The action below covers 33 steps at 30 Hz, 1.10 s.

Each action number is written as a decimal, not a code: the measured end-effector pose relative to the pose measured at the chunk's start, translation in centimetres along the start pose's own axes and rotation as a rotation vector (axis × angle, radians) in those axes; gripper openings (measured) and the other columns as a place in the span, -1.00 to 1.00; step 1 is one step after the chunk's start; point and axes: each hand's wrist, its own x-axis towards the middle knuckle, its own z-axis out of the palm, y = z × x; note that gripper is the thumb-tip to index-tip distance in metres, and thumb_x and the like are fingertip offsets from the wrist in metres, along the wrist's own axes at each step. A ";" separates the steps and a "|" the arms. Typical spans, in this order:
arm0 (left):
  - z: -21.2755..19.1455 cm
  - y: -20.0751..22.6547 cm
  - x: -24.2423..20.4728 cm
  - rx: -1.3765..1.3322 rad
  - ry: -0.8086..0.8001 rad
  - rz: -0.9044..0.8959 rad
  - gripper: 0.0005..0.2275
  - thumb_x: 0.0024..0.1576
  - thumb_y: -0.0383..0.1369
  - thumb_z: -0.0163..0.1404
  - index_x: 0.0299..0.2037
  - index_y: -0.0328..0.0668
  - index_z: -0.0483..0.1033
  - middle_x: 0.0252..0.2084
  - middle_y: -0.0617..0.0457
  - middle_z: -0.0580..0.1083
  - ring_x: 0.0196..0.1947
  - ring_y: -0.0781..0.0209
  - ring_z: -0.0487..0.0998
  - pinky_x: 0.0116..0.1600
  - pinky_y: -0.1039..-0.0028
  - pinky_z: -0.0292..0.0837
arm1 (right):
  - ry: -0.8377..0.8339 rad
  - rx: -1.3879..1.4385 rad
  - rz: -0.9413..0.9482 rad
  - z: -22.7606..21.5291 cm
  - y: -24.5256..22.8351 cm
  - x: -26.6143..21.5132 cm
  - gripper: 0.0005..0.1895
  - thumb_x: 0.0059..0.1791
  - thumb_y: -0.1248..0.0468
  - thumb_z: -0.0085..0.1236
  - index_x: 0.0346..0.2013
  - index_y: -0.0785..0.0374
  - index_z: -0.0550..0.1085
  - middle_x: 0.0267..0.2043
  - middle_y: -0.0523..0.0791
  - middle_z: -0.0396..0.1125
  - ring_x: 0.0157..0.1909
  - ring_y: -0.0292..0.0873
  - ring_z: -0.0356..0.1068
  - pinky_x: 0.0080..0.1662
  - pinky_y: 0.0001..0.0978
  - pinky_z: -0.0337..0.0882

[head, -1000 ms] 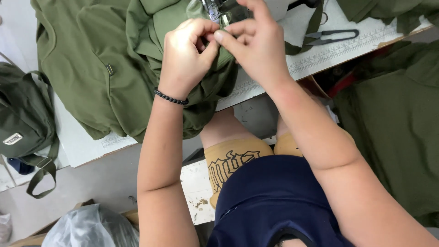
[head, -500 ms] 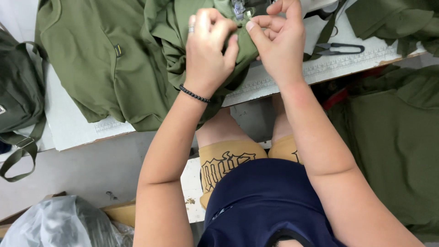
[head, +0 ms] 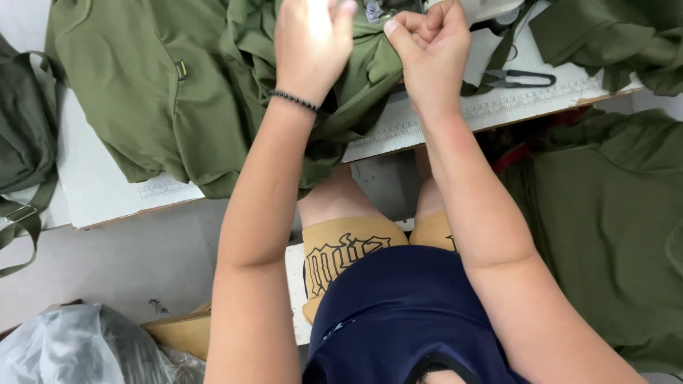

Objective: Trimming excess threads and fabric from green garments using small scissors at a sewing workstation.

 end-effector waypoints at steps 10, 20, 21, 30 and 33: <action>0.0 0.8 -1.3 0.291 0.177 0.226 -0.87 0.27 -0.39 -0.08 -0.28 -0.26 0.47 -0.32 -0.13 0.46 -0.33 -0.21 0.47 -0.21 0.11 0.39 | -0.054 -0.195 -0.091 -1.2 -0.7 -0.8 -0.59 0.01 0.53 0.22 -0.21 0.10 0.17 -0.18 -0.04 0.41 -0.03 -0.21 0.43 -0.14 -0.45 0.44; -5.3 7.2 -5.0 -0.300 -0.231 -0.067 -0.68 0.20 -0.31 0.18 0.04 -0.13 0.31 -0.36 0.15 0.47 -0.44 0.38 0.51 -0.29 0.56 0.50 | -0.116 -0.075 0.127 -0.1 -2.7 -6.4 -0.63 0.06 0.54 0.20 -0.11 0.16 0.19 -0.21 -0.07 0.42 -0.21 -0.30 0.42 -0.13 -0.57 0.46; -5.1 6.3 -4.2 -0.295 -0.308 -0.046 -0.79 0.13 -0.40 0.10 -0.06 -0.15 0.42 -0.38 0.19 0.46 -0.45 0.40 0.48 -0.28 0.56 0.46 | -0.154 -0.085 0.116 0.4 -2.4 -6.8 -0.62 0.04 0.53 0.22 -0.11 0.15 0.20 -0.23 -0.10 0.42 -0.22 -0.32 0.43 -0.14 -0.58 0.44; -2.8 3.6 -1.0 0.281 -0.207 0.311 -0.90 0.06 -0.36 -0.04 -0.31 -0.20 0.43 -0.37 -0.12 0.42 -0.43 -0.28 0.45 -0.43 -0.01 0.30 | -0.049 -0.254 0.064 -1.8 0.2 -5.3 -0.63 0.03 0.35 0.33 -0.13 0.18 0.25 -0.07 -0.11 0.32 -0.15 -0.26 0.33 -0.07 -0.46 0.45; -3.3 3.9 -0.2 0.361 -0.197 0.394 -0.85 0.07 -0.26 0.11 -0.34 -0.11 0.45 -0.41 -0.02 0.44 -0.44 -0.17 0.48 -0.47 0.08 0.30 | -0.081 -0.036 0.258 -2.2 0.0 -5.6 -0.61 0.00 0.45 0.32 -0.20 0.13 0.22 -0.14 -0.12 0.38 -0.27 -0.37 0.35 -0.10 -0.52 0.48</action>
